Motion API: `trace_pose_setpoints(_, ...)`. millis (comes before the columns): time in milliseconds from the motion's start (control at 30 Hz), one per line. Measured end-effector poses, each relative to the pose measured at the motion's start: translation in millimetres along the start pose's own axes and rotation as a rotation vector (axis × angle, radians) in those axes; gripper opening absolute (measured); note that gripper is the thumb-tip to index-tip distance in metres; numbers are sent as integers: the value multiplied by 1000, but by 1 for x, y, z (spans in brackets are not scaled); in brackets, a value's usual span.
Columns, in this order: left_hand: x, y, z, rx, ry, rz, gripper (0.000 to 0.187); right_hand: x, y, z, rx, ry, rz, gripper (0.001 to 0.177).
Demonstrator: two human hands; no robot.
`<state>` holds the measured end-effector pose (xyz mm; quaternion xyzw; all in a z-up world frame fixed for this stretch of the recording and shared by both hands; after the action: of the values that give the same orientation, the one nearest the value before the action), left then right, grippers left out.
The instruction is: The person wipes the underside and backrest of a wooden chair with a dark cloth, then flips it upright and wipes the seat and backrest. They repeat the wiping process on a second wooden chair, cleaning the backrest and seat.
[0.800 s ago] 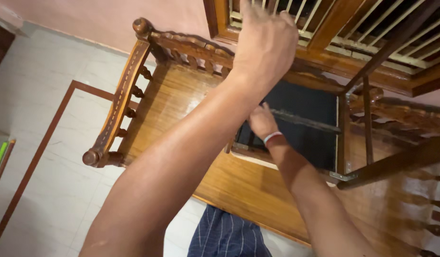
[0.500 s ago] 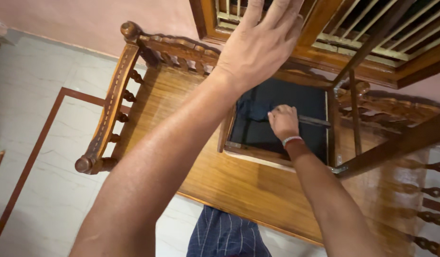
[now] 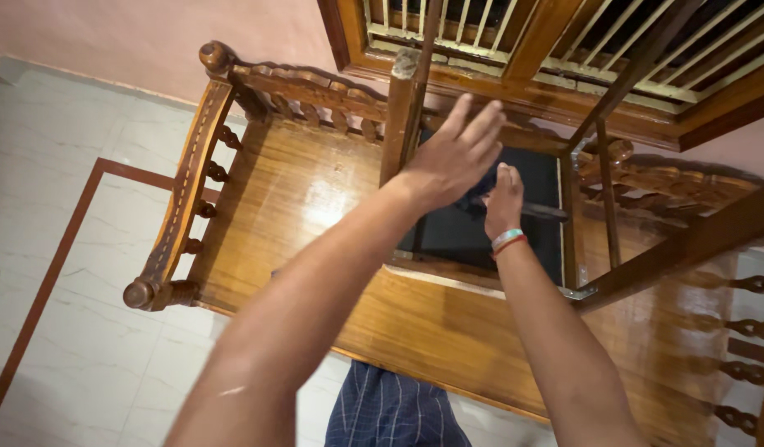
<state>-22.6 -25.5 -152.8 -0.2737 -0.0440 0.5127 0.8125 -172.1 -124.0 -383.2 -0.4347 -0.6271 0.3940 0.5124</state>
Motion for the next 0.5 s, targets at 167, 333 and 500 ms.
trace_pose_setpoints(167,1,19,-51,-129,-416,141,70,8,0,3,526,-61,565,27)
trace_pose_setpoints(333,-5,28,-73,-188,-472,112,70,33,24,-22,1248,-377,678,47)
trace_pose_setpoints(500,-1,31,-102,-89,-874,273,86,34,32,-27,1581,-354,795,47)
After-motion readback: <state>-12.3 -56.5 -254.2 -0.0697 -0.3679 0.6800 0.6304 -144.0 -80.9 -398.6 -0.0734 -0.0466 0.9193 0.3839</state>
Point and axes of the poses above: each hand's wrist, its own x-axis away from the middle knuckle, its own z-axis out of the back of the hand, y = z × x, the point moved 2 cm from there along -x, towards the middle knuckle, and after that the axes turned 6 degrees about y, right-handed, at the moved point
